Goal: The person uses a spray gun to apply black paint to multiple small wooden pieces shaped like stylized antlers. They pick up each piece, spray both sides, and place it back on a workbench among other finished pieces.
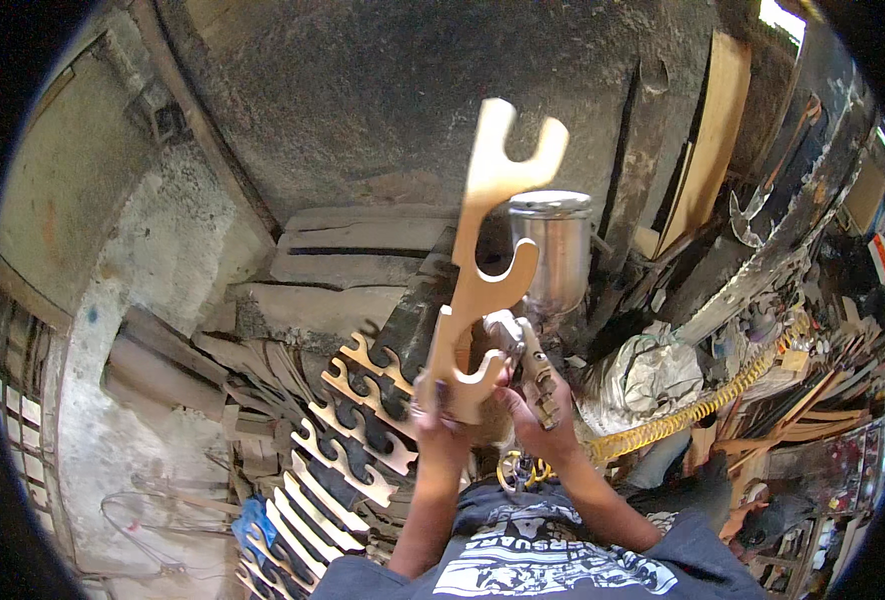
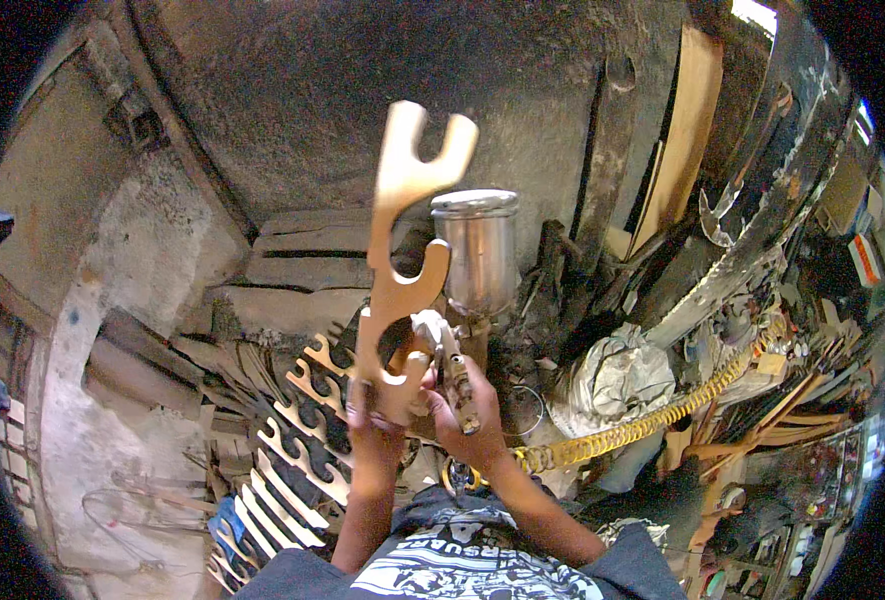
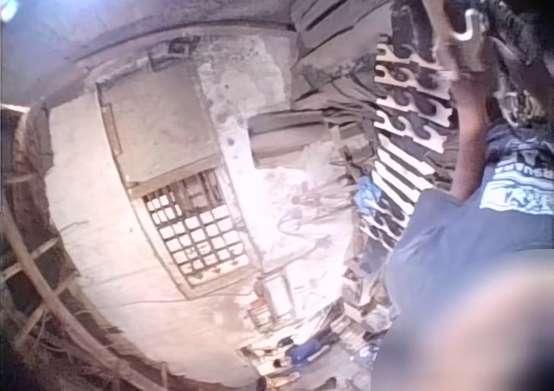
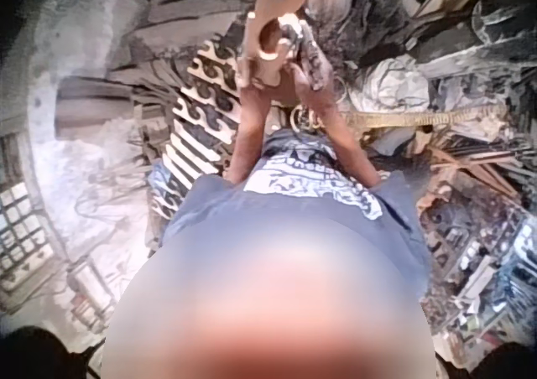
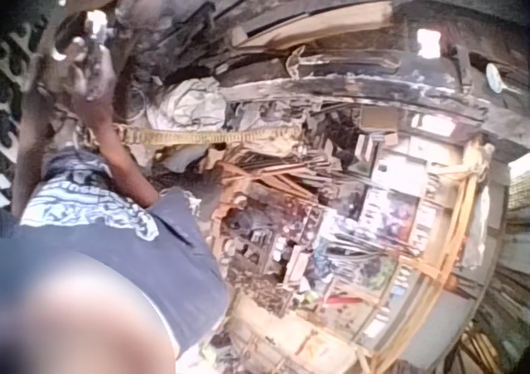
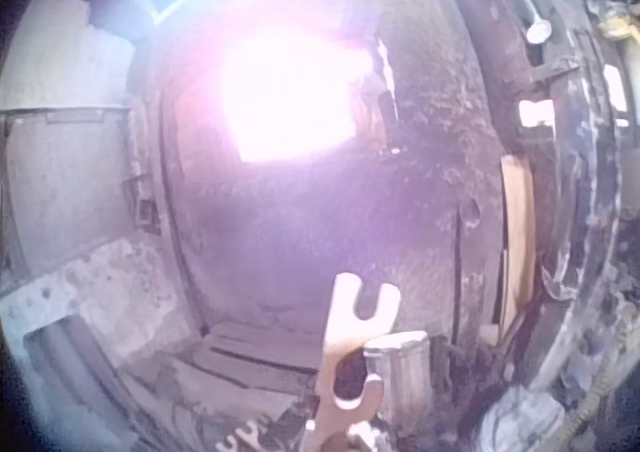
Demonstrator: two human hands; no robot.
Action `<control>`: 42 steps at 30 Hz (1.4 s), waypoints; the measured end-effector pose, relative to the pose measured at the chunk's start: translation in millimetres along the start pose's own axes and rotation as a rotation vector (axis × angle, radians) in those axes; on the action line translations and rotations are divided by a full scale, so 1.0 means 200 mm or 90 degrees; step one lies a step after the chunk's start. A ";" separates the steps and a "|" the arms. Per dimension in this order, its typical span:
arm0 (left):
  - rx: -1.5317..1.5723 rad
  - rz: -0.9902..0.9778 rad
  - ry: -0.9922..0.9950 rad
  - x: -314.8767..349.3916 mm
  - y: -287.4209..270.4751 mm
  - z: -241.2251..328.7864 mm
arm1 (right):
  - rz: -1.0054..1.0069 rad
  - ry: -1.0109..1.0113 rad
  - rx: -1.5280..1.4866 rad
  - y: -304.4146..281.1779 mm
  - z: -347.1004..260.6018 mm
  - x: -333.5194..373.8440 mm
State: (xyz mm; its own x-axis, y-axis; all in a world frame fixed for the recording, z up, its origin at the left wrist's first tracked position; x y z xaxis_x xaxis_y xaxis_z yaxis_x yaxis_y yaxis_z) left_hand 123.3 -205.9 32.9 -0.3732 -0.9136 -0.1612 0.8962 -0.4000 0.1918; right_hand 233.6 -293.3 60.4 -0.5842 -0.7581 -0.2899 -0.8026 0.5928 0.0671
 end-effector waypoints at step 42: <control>0.202 -0.033 -0.347 -1.02 -1.59 -0.10 | -0.198 0.053 0.070 -0.18 -0.73 0.17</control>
State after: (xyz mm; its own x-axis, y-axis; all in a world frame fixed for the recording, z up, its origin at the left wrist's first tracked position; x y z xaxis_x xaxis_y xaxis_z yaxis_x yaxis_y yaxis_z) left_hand -81.5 108.7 -13.9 -0.5570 -0.7655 0.3222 0.7907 -0.3701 0.4877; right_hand 225.1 -380.7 186.8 -0.3247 -0.9241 -0.2017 -0.9287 0.3519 -0.1171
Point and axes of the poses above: each hand's wrist, its own x-axis away from the middle knuckle, its own y-axis out of the palm, z = x × y, the point moved 1 cm from there along -x, towards the middle knuckle, and after that the axes turned 4 degrees about -y, right-handed, at the moved point
